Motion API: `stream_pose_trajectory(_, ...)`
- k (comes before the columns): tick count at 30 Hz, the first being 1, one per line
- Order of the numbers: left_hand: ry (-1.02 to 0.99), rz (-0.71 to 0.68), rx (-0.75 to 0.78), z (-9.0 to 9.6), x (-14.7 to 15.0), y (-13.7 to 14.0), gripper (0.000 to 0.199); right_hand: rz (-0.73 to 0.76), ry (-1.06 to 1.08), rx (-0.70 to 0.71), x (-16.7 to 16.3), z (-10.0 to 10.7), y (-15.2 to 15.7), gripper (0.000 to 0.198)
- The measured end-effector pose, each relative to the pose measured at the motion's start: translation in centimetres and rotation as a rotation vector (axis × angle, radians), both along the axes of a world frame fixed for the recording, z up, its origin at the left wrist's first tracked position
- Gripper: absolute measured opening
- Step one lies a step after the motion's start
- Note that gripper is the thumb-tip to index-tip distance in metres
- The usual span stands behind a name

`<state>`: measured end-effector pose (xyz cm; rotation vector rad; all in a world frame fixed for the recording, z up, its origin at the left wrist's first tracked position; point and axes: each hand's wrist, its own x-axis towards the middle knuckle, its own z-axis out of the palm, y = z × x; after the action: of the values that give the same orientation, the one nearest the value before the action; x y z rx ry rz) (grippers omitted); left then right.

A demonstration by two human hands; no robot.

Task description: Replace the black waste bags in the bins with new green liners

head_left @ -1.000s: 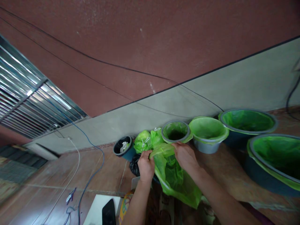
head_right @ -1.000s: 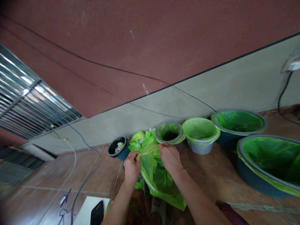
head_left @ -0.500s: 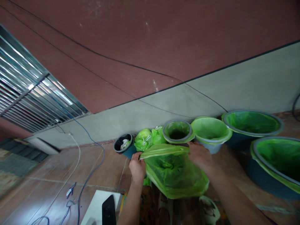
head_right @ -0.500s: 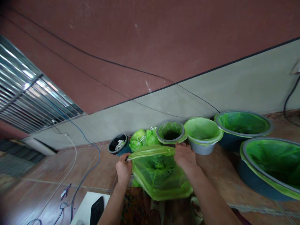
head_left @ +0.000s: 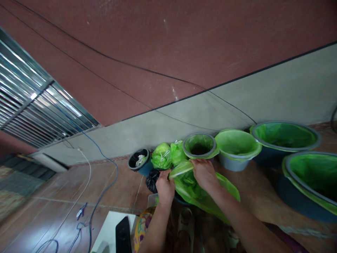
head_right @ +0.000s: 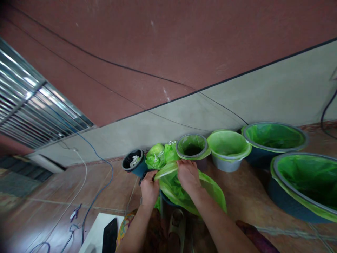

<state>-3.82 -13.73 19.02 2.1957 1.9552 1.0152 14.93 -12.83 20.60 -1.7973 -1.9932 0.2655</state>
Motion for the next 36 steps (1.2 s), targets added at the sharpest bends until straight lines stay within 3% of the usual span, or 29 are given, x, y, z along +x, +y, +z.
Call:
stream_pose_trajectory(7,0.094,0.242,-0.075,-0.5,-5.2,0.3,0.029,-0.161,-0.081,-0.046,2.4,-0.2,0.3,0.033)
stream_pose_trajectory(15,0.07,0.434,-0.08,0.3,-6.9,0.2,0.026,-0.281,-0.092,-0.168,4.3,-1.1,0.5,0.034)
stream_pose_trajectory(18,0.032,0.398,-0.05,0.6,-6.1,0.1,0.025,-0.314,-0.088,-0.167,3.6,-1.5,0.5,0.037)
stream_pose_trajectory(21,-0.009,0.279,0.007,0.7,-4.1,-0.3,0.023,-0.255,-0.08,0.015,1.6,-1.5,0.0,0.077)
stream_pose_trajectory(23,-0.016,0.169,0.041,0.7,-2.3,-0.7,0.023,-0.141,-0.07,0.143,-0.1,-1.4,-0.5,0.083)
stream_pose_trajectory(25,-0.011,0.071,0.056,0.6,-0.3,-1.1,0.022,-0.006,-0.059,0.218,-1.6,-1.2,-1.1,0.076)
stream_pose_trajectory(28,0.003,-0.022,0.053,0.4,2.0,-1.6,0.022,0.121,-0.051,0.219,-3.2,-1.0,-1.7,0.06)
stream_pose_trajectory(32,0.021,-0.063,0.015,0.0,3.1,-1.9,0.02,0.184,-0.039,0.097,-3.7,-0.6,-1.5,0.029)
stream_pose_trajectory(36,0.052,-0.009,-0.004,-0.5,2.4,-1.6,0.02,0.182,-0.009,0.067,-3.1,-0.3,-1.1,0.027)
